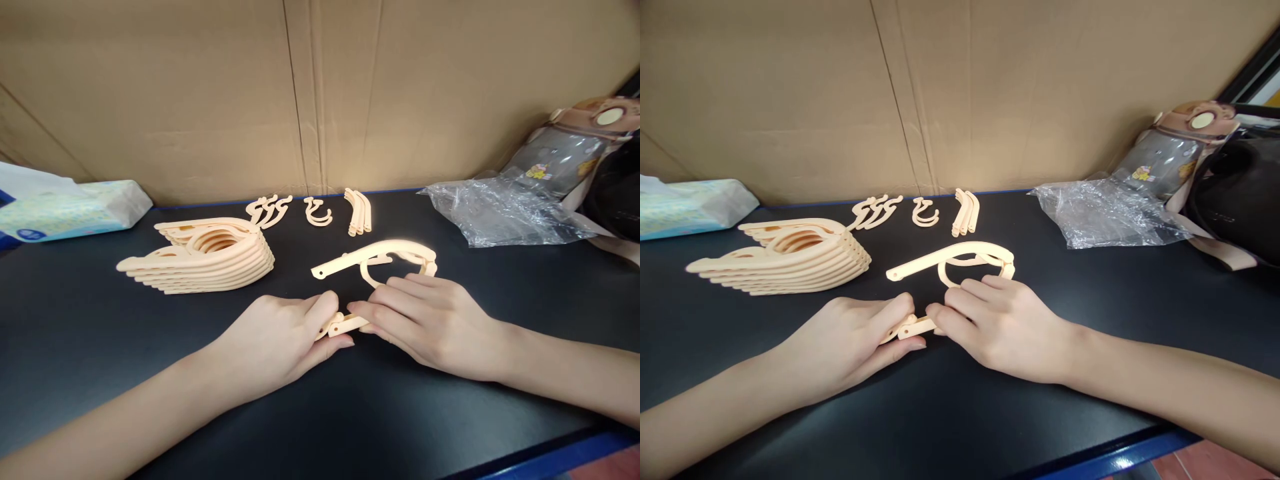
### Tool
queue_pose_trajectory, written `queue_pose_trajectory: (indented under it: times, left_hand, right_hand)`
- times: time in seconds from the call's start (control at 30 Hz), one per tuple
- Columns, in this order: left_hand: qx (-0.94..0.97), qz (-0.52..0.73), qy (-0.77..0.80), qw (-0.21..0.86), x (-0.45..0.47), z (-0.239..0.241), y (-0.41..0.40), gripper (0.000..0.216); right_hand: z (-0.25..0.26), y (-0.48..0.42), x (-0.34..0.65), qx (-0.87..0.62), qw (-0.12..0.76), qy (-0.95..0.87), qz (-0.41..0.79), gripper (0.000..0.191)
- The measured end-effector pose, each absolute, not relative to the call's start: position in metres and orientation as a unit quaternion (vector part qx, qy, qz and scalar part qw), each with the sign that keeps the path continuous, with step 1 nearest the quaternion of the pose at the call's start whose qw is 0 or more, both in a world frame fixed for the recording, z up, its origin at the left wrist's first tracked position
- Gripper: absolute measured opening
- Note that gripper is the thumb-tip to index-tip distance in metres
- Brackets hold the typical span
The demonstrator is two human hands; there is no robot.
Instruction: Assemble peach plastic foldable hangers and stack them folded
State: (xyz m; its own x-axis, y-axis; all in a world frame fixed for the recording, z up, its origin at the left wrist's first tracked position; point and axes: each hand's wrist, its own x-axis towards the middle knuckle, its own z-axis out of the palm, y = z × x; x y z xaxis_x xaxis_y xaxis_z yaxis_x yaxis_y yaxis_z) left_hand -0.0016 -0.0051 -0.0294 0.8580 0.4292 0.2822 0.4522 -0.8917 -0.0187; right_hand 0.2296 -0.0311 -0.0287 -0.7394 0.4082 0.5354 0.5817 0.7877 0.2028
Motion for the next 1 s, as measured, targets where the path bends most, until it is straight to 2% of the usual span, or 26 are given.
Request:
queue_pose_trajectory:
  times: [0.57,1.0]
  left_hand:
    - [-0.957,-0.148,-0.242,0.067,-0.0015,-0.0277,-0.0064,0.044]
    - [-0.954,-0.109,-0.226,0.162,-0.0017,-0.0262,-0.0043,0.045]
  right_hand:
    - [-0.0276,-0.0322,0.2313,-0.276,0.244,-0.911,-0.185,0.02]
    - [-0.0289,-0.0332,0.2316,-0.283,0.235,-0.916,-0.163,0.025]
